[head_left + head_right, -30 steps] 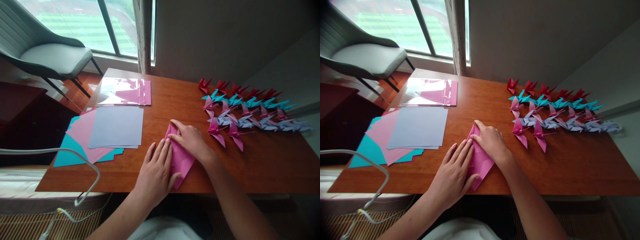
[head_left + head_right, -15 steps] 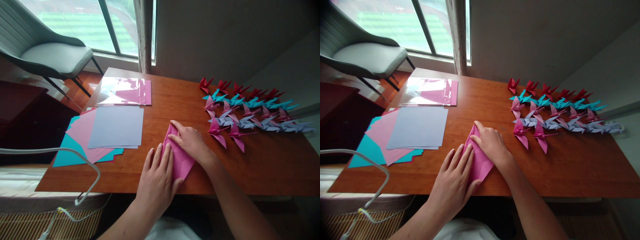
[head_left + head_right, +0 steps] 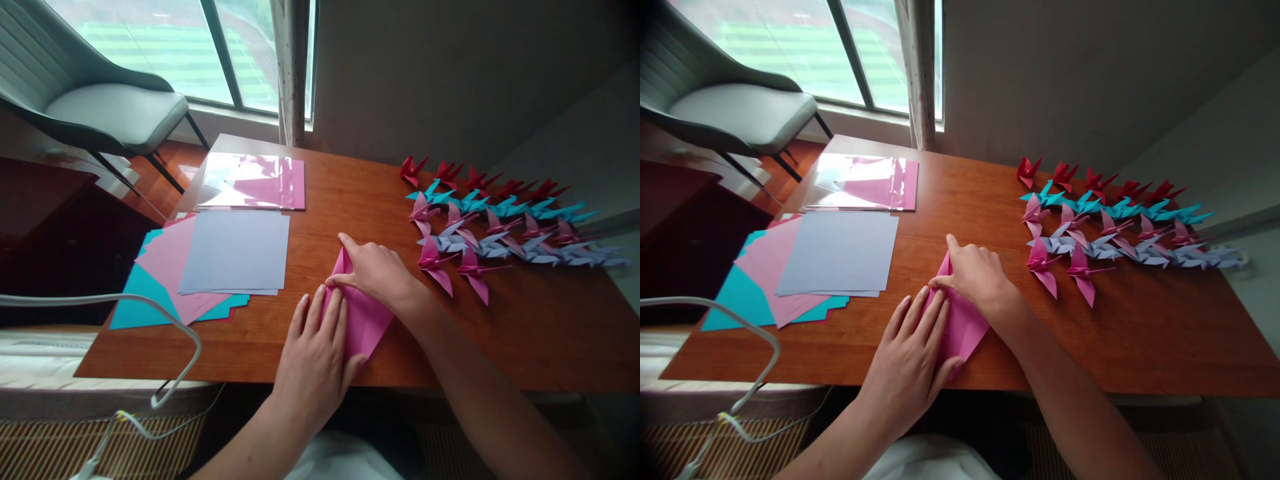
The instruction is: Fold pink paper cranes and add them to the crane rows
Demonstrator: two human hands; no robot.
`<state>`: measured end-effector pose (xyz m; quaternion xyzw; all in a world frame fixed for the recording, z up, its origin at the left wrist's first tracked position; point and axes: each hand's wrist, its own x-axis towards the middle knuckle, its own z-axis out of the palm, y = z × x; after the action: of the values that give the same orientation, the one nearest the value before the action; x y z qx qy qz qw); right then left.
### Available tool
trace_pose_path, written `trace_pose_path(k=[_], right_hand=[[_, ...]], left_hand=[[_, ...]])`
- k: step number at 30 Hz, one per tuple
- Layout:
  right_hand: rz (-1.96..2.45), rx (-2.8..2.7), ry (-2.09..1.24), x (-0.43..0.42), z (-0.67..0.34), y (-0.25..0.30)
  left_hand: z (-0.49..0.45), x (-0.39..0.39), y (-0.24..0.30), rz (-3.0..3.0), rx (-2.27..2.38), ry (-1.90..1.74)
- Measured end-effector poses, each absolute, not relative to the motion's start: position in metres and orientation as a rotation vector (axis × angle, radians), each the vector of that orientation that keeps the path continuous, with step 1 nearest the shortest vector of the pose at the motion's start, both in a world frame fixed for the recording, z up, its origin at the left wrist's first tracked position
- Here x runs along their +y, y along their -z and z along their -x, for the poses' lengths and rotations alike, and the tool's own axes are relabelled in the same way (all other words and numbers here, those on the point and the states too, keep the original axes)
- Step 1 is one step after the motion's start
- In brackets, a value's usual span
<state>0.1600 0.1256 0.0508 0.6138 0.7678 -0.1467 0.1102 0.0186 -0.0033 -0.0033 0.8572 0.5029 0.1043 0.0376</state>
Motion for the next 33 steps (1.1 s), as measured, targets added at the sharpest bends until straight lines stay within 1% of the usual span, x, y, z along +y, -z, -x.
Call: trace_pose_path(k=[10,16,20,27,33], right_hand=[[-1.835,2.234,0.446,0.135,-0.163,-0.048],[-1.939,2.208,0.297,0.151,-0.172,-0.043],[-1.939,2.224,0.307,0.157,-0.173,-0.044],[-1.899,2.24,0.284,0.147,-0.171,-0.043],[-1.851,2.278,0.343,0.129,-0.166,-0.047]], left_hand=[[-0.019,-0.004,0.003,-2.608,1.53,-0.312],[-0.019,-0.005,0.004,-2.593,1.528,-0.304],[-0.019,-0.005,0.004,-2.589,1.52,-0.303],[-0.019,-0.003,0.0,-2.585,1.528,-0.291],[-0.02,0.0,-0.006,-2.59,1.521,-0.263]])
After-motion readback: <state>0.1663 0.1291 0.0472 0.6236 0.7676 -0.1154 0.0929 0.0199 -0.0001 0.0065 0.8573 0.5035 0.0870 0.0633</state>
